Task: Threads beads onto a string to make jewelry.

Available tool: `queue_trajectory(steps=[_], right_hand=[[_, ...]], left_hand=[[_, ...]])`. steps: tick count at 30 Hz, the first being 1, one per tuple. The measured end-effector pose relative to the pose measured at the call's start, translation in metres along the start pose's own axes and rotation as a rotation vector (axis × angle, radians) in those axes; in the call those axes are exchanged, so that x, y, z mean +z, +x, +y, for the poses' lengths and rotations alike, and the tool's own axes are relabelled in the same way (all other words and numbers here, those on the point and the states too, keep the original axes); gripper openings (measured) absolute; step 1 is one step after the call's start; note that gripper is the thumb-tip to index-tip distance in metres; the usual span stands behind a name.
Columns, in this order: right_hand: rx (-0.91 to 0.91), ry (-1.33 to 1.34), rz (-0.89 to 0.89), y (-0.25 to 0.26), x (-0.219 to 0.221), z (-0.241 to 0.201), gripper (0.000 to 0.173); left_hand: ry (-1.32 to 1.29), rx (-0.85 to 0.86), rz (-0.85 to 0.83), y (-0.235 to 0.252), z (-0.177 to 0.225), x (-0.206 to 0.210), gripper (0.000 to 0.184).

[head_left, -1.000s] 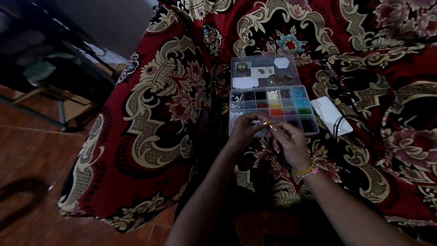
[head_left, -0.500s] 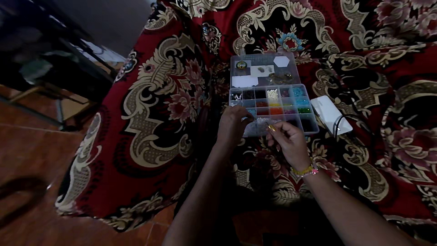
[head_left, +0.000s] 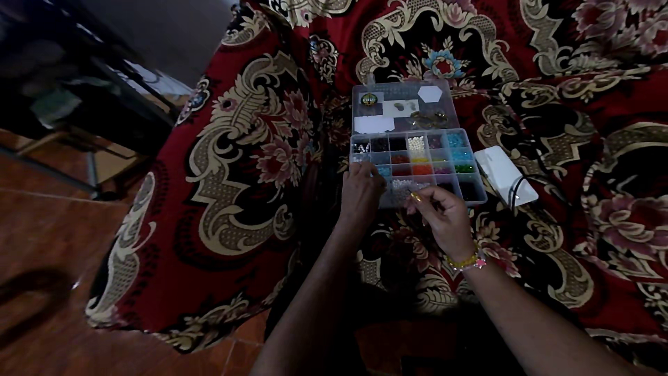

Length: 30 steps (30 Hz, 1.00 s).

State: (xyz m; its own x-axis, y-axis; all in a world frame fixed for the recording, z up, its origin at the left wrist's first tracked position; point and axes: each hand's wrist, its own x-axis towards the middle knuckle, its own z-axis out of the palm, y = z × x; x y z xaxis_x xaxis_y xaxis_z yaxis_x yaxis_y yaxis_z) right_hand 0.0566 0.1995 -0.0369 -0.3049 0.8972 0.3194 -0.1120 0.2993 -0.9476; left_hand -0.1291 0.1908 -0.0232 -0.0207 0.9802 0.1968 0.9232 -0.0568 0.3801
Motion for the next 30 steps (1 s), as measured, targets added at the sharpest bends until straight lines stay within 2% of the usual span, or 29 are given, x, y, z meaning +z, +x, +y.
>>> queue_trajectory(steps=[8,11,15,17,23,30], right_hand=[[0.121,0.015,0.006,0.000,0.003,-0.006,0.014],[0.164,0.011,0.026,0.001,0.003,-0.008,0.012],[0.182,0.029,0.050,0.000,0.004,-0.008,0.012],[0.183,0.035,0.055,0.000,0.004,-0.008,0.013],[0.151,0.064,0.082,0.000,0.004,-0.009,0.013],[0.102,0.062,0.037,-0.003,0.004,-0.012,0.013]], left_hand=[[-0.014,0.006,0.024,-0.001,0.002,-0.002,0.007],[-0.317,-0.082,0.052,-0.002,0.009,-0.011,0.011],[-1.146,-0.323,-0.098,-0.002,0.019,-0.016,0.005],[-1.370,-0.407,-0.164,-0.002,0.024,-0.014,0.010],[-1.662,-0.476,-0.293,-0.002,0.025,-0.005,0.018],[-1.746,-0.407,-0.431,-0.003,0.021,0.002,0.023]])
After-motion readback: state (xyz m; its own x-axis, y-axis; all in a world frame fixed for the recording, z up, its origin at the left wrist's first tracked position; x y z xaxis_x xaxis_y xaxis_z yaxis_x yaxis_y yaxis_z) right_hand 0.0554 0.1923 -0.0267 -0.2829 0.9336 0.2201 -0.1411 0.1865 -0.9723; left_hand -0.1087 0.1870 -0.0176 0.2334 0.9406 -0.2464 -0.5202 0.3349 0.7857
